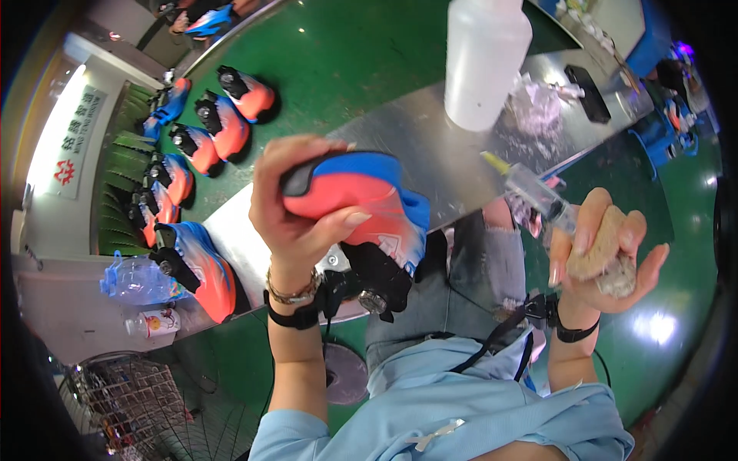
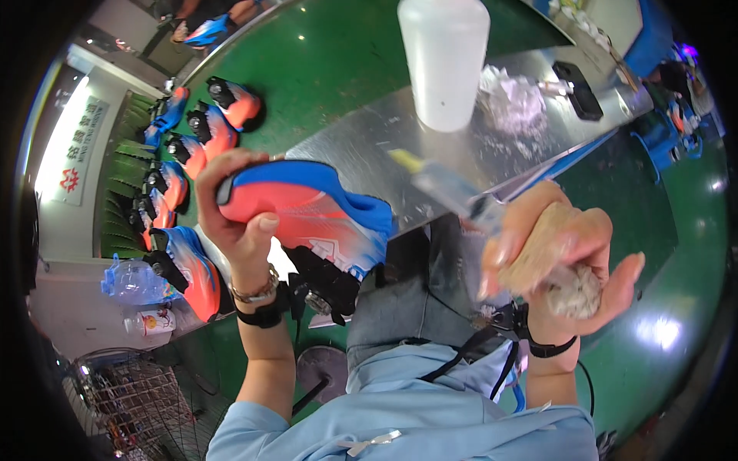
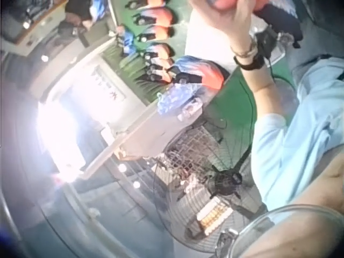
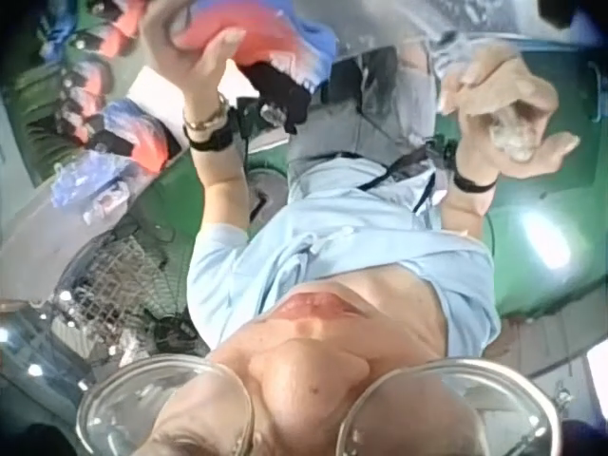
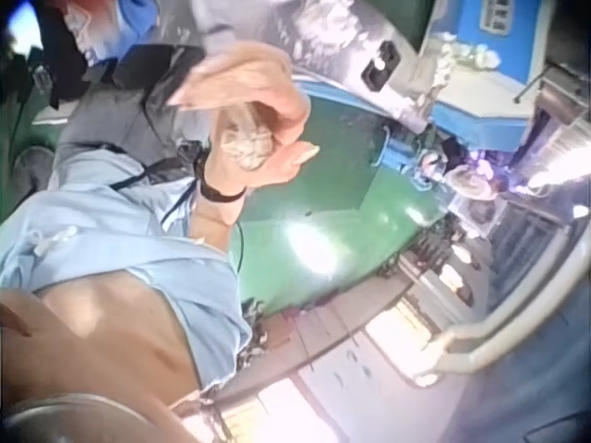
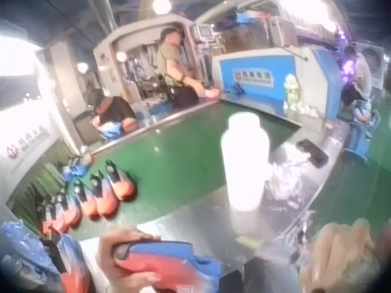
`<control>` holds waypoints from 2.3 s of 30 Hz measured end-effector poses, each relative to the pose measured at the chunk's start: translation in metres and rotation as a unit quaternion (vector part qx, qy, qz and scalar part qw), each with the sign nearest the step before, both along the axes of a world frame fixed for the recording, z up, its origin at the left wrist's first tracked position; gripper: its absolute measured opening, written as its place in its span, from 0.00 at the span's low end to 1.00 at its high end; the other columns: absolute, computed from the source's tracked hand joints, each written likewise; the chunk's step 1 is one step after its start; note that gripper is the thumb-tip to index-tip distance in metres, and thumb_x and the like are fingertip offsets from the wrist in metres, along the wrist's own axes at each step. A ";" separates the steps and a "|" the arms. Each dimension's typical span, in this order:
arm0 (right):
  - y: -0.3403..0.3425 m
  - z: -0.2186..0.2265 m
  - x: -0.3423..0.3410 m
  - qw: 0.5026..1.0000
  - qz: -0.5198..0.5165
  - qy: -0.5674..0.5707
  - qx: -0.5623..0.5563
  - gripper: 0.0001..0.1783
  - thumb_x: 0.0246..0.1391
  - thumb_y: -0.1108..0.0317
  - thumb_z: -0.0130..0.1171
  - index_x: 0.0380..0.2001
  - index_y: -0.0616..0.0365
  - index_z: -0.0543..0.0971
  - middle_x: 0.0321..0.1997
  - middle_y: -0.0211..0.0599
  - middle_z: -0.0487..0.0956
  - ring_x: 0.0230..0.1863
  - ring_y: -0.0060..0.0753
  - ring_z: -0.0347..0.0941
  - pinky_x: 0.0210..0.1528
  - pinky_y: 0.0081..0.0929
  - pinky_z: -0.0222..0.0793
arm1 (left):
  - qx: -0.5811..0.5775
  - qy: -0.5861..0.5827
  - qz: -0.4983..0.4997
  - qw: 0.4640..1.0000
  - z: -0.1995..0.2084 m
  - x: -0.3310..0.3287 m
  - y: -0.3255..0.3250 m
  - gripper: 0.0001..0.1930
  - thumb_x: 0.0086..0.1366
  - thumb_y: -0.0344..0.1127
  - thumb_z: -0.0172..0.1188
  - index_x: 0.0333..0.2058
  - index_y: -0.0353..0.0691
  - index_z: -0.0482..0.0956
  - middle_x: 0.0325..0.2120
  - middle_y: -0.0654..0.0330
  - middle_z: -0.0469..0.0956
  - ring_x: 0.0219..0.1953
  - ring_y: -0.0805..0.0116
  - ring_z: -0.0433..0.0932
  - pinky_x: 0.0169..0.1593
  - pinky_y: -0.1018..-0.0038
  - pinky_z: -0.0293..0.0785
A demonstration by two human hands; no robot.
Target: Applying glue to the edges of shoe soles using a syringe.
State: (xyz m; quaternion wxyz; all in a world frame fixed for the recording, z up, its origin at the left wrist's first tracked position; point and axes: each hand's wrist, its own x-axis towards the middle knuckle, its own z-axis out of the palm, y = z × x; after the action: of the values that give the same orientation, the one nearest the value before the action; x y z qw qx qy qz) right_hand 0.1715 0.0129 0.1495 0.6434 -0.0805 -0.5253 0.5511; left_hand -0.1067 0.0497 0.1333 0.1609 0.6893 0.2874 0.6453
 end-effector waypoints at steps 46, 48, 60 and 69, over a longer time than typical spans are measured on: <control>0.028 -0.085 -0.034 0.977 0.084 -0.038 -0.194 0.29 0.60 0.46 0.22 0.37 0.35 0.78 0.26 0.55 0.70 0.15 0.40 0.69 0.15 0.26 0.69 | -0.070 0.121 0.212 0.967 -0.018 -0.026 0.075 0.40 0.57 0.68 0.39 0.45 0.29 0.69 0.42 0.52 0.72 0.43 0.64 0.74 0.46 0.71 0.73; 0.025 -0.088 -0.032 0.976 0.079 -0.054 -0.196 0.29 0.60 0.46 0.23 0.37 0.35 0.78 0.26 0.55 0.71 0.15 0.39 0.70 0.15 0.25 0.70 | -0.076 0.128 0.207 0.967 -0.016 -0.031 0.076 0.38 0.59 0.66 0.38 0.45 0.30 0.69 0.42 0.53 0.72 0.42 0.64 0.74 0.46 0.71 0.72; 0.021 -0.111 -0.012 0.968 0.029 -0.132 -0.209 0.32 0.58 0.44 0.26 0.30 0.52 0.79 0.26 0.55 0.73 0.17 0.38 0.71 0.21 0.28 0.70 | -0.235 0.040 0.258 0.936 -0.059 -0.111 0.092 0.21 0.65 0.45 0.46 0.48 0.33 0.70 0.33 0.62 0.76 0.38 0.77 0.73 0.41 0.82 0.70; 0.021 -0.110 -0.029 0.971 0.091 -0.093 -0.200 0.35 0.60 0.52 0.21 0.43 0.66 0.75 0.33 0.51 0.73 0.28 0.35 0.70 0.28 0.24 0.66 | -0.388 0.028 0.103 0.916 -0.070 -0.126 0.065 0.18 0.64 0.39 0.49 0.47 0.33 0.71 0.34 0.62 0.75 0.38 0.77 0.74 0.42 0.83 0.69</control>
State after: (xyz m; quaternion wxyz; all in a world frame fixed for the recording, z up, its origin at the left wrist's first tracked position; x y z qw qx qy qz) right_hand 0.1422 0.0344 0.0391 0.5098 -0.2105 -0.4672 0.6910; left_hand -0.2324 0.1142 0.0629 0.3404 0.5574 0.5887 0.4764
